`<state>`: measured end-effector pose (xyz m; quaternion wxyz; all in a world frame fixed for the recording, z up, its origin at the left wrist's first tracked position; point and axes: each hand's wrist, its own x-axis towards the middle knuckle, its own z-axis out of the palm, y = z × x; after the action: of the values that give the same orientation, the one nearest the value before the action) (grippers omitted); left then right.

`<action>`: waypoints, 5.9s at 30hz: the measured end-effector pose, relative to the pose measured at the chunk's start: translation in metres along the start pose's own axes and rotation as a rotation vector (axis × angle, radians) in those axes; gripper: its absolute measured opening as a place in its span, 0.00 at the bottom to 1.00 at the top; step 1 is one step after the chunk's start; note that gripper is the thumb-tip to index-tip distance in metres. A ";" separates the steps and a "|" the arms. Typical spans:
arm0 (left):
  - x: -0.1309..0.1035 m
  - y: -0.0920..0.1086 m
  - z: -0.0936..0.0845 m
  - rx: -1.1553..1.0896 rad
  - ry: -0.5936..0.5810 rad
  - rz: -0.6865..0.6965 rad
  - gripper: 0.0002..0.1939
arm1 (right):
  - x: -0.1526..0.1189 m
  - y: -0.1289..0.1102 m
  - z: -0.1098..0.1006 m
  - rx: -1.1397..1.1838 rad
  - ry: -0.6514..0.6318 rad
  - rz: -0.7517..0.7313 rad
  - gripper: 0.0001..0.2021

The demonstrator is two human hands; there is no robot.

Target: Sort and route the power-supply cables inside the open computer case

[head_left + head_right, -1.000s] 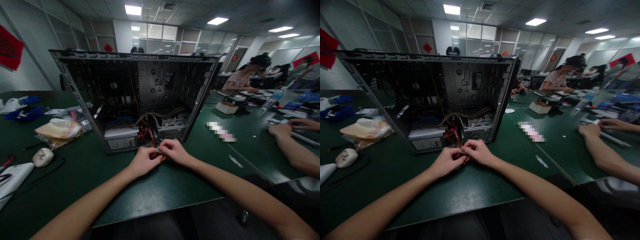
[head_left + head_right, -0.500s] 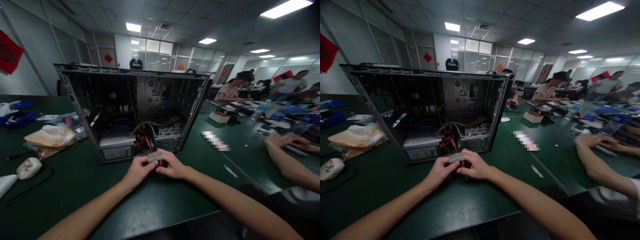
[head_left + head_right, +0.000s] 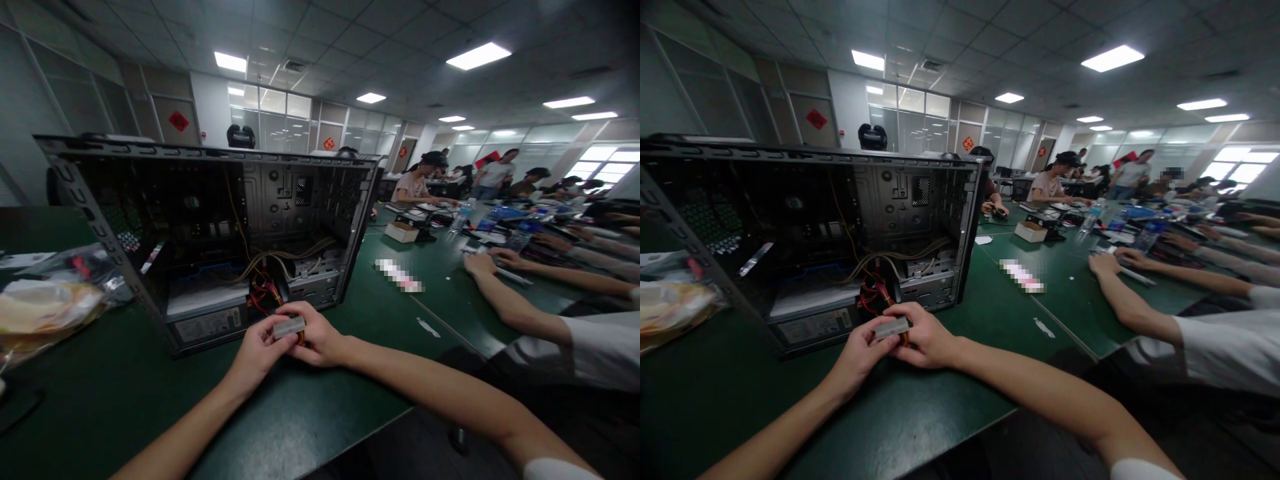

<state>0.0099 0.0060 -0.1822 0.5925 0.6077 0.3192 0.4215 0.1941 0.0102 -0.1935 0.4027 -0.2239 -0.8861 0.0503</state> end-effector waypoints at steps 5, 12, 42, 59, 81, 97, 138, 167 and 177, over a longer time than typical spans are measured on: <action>0.000 0.003 0.000 0.016 -0.019 0.009 0.18 | 0.001 -0.002 0.002 0.042 0.035 -0.010 0.14; -0.002 -0.003 0.002 -0.008 -0.053 0.043 0.19 | 0.000 0.001 0.001 0.003 0.043 -0.046 0.17; 0.001 -0.001 0.001 0.022 -0.109 0.056 0.24 | -0.001 0.003 0.001 0.056 -0.039 0.028 0.11; -0.009 -0.001 0.006 0.215 0.122 0.349 0.10 | 0.006 -0.009 -0.007 0.203 0.110 0.159 0.09; -0.011 -0.004 0.007 0.228 0.171 0.317 0.08 | 0.009 -0.008 -0.019 0.191 0.048 0.078 0.10; -0.016 -0.004 0.009 0.477 0.126 0.404 0.05 | 0.176 -0.047 -0.017 -0.258 -0.032 0.107 0.15; -0.020 -0.013 0.008 0.543 0.111 0.417 0.05 | 0.236 -0.021 0.031 -0.702 -0.107 0.445 0.17; -0.006 0.002 -0.012 -0.178 0.266 0.218 0.15 | 0.226 -0.038 0.018 -0.643 -0.153 0.334 0.18; 0.001 0.064 -0.026 -0.703 0.324 0.168 0.14 | 0.078 -0.010 -0.036 -0.545 -0.254 -0.336 0.19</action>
<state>-0.0203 0.0123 -0.1203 0.6700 0.3173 0.1938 0.6426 0.1724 0.0325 -0.1127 0.2169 -0.1663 -0.9345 -0.2279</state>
